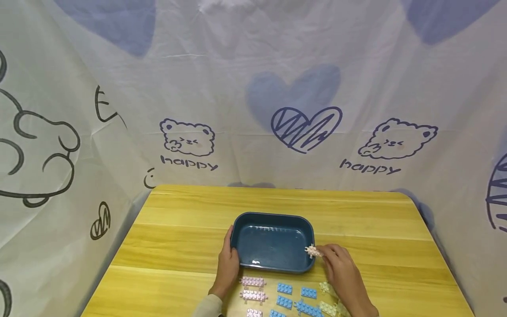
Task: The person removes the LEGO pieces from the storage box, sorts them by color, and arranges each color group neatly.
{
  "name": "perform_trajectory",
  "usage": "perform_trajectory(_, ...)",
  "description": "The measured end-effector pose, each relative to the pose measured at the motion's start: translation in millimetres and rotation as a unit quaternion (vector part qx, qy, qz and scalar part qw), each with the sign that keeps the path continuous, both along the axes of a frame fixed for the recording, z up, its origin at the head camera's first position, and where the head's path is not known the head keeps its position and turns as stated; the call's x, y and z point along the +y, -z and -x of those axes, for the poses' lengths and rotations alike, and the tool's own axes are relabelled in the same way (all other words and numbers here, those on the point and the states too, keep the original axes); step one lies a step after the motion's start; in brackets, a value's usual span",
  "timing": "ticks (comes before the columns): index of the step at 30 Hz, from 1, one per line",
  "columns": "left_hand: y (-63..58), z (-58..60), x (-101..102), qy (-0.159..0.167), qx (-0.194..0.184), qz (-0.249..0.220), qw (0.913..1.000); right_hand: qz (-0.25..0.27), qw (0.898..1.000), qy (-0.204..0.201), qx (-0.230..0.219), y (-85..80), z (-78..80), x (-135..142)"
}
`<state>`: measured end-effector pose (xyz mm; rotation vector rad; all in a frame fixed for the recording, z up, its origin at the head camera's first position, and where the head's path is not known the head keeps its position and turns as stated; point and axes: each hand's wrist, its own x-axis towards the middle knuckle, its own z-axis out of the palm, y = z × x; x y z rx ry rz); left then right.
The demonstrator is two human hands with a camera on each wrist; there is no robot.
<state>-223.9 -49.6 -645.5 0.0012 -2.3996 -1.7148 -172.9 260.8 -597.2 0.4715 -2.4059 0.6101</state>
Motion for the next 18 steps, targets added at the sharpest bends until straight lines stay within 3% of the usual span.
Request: perform_trajectory(18, -1.0, -0.6, 2.3, -0.001, 0.006, 0.005, 1.0, 0.007, 1.0, 0.014, 0.0, 10.0, -9.0, 12.9)
